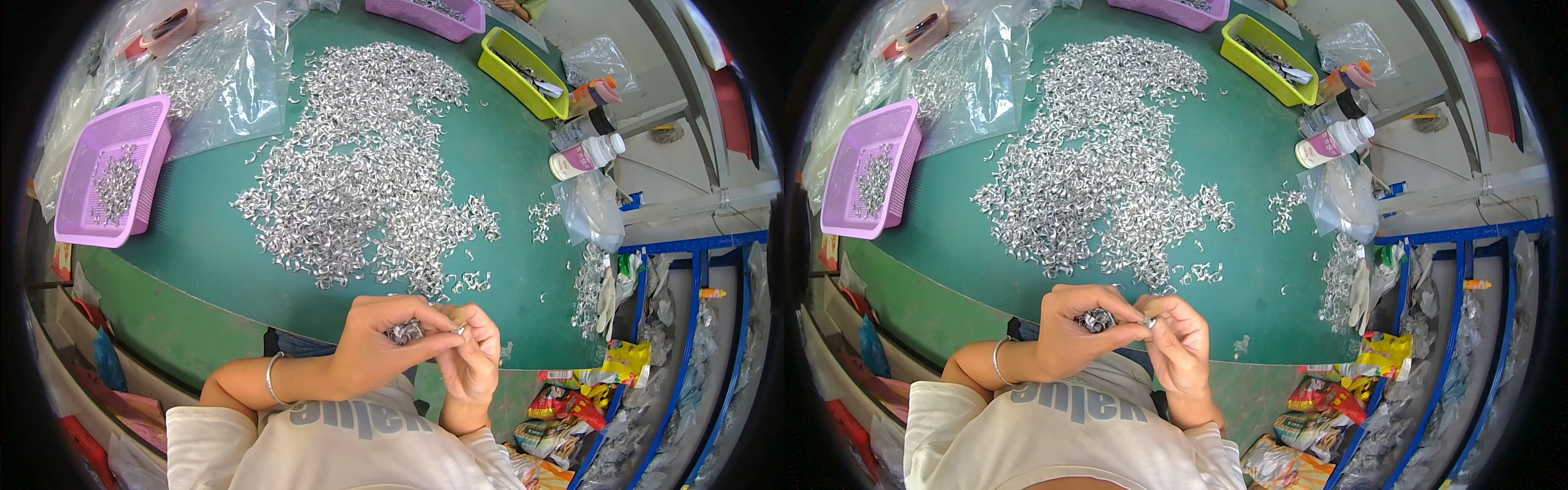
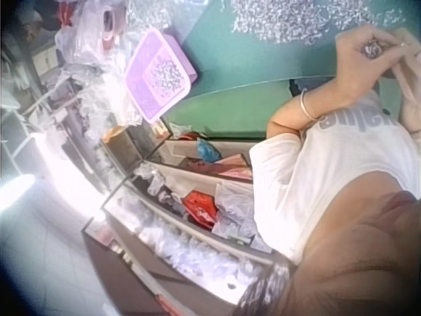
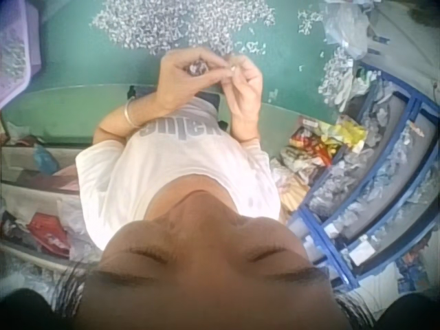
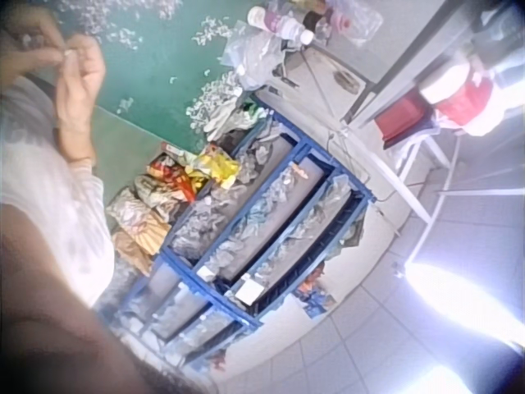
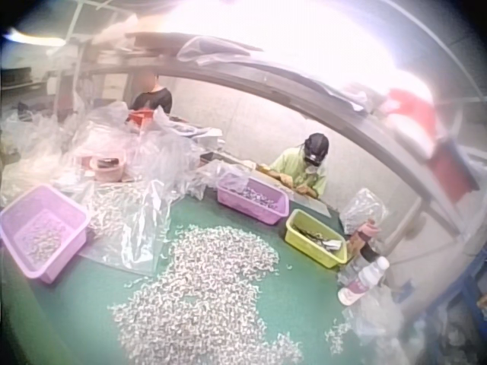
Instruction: The person picks through a pile of small metallic components on a workbench, selecting individual items and placing them into a small pink plastic basket.
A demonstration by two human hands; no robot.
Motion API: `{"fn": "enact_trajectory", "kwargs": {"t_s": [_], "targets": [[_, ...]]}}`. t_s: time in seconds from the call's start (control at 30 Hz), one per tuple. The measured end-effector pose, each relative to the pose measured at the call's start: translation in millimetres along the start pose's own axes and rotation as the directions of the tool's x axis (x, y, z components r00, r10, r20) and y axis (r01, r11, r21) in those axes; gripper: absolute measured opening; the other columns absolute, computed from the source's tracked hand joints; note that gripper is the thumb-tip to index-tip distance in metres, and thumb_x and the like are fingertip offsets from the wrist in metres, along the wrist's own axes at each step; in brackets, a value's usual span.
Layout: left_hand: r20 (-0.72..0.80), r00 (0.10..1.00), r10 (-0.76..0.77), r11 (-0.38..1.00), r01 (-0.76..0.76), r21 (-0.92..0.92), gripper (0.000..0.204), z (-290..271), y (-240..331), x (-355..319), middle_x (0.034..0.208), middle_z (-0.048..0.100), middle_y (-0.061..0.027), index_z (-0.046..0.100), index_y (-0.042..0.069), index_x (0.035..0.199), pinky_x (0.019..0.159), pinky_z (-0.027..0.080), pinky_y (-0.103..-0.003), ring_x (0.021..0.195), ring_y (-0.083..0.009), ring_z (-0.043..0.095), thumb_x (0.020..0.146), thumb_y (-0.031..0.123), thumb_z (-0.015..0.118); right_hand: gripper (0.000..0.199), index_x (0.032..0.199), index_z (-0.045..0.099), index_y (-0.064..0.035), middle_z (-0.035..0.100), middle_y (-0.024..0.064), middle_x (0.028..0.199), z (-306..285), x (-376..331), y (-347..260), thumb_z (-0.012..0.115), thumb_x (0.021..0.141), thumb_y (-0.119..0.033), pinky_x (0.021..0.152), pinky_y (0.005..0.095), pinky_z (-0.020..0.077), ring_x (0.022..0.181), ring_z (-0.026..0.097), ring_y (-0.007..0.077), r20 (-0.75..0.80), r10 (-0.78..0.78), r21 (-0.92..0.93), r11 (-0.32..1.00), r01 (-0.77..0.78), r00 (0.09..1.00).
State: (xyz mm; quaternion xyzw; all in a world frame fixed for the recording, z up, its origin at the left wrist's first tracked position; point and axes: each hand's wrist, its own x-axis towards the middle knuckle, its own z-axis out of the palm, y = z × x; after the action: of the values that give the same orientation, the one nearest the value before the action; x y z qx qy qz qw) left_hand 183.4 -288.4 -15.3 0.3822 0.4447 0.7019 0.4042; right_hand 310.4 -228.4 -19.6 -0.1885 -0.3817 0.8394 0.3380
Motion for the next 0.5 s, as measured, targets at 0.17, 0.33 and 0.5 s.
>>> {"fn": "enact_trajectory", "kwargs": {"t_s": [0.17, 0.33, 0.5], "targets": [[0.005, 1.0, -0.019, 1.0, 0.019, 0.017, 0.008, -1.1, -0.9, -0.6, 0.069, 0.063, -0.006, 0.064, 0.001, 0.077, 0.053, 0.042, -0.021, 0.06, -0.0075, 0.055, 0.07, 0.002, 0.068, 0.015, 0.089, 0.052, 0.0036, 0.052, 0.0114, 0.083, -0.7, -1.9, 1.1, 0.053, 0.083, -0.01, 0.07, 0.0281, 0.0379, 0.077, 0.048, 0.0166, -0.023, -0.046, -0.052, 0.998, 0.044, 0.999], [-0.005, 0.997, -0.075, 0.997, 0.075, -0.011, 0.009, -0.2, -2.9, 0.6, 0.068, 0.062, -0.0071, 0.063, -0.001, 0.078, 0.053, 0.043, -0.021, 0.06, -0.0084, 0.056, 0.07, 0.0, 0.067, 0.012, 0.089, 0.053, 0.0042, 0.053, 0.0105, 0.082, -4.3, -3.4, 3.3, 0.054, 0.083, -0.006, 0.069, 0.026, 0.0388, 0.075, 0.049, 0.0151, -0.049, -0.092, -0.075, 0.993, 0.088, 0.995], [-0.07, 0.966, -0.25, 0.968, 0.251, 0.014, 0.009, -5.9, -20.3, -2.2, 0.064, 0.059, -0.0039, 0.063, -0.002, 0.083, 0.048, 0.039, -0.018, 0.056, -0.005, 0.051, 0.075, 0.002, 0.063, 0.012, 0.092, 0.054, 0.0044, 0.057, 0.0086, 0.086, -22.6, -6.2, 14.6, 0.056, 0.081, 0.0, 0.069, 0.0249, 0.0426, 0.075, 0.054, 0.0136, -0.177, -0.079, -0.29, 0.957, 0.025, 0.981]]}}
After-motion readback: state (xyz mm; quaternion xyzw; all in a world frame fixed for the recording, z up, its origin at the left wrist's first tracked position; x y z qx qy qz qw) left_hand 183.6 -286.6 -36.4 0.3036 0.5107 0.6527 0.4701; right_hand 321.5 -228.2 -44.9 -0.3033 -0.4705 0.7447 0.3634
